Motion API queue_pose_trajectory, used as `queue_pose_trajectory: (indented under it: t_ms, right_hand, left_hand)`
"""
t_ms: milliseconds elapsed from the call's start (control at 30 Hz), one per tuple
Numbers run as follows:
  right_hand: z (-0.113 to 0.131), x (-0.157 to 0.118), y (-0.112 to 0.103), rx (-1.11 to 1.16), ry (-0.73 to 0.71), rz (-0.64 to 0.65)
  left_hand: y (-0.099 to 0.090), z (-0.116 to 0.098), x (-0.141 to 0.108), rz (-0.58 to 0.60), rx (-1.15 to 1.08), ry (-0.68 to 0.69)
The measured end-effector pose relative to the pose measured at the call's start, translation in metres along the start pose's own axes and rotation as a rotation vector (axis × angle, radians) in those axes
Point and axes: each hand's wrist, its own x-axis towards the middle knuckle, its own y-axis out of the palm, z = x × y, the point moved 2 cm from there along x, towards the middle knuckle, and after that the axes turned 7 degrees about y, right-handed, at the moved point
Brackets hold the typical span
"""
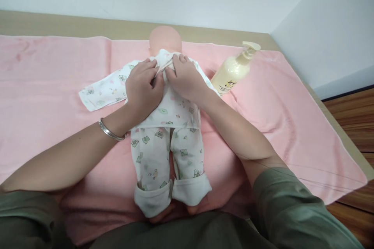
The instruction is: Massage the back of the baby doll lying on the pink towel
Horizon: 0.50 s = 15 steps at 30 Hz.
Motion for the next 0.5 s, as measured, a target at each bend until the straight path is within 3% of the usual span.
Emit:
queue_pose_trajectory:
  t_ms: [133,400,500]
  right_hand:
    - [-0.004,0.007,-0.003,0.012,0.035,-0.024]
    - [0.019,-0.036,-0.005,-0.22,-0.01,-0.027]
    - [0.013,-0.026,-0.009,-0.165,0.012,-0.022]
  left_hand:
    - [0.0,-0.005,0.0,0.017,0.029,-0.035]
    - [0.006,0.011,0.012,0.106,-0.008,-0.073]
    - [0.003,0.007,0.01,0.066,0.003,-0.047]
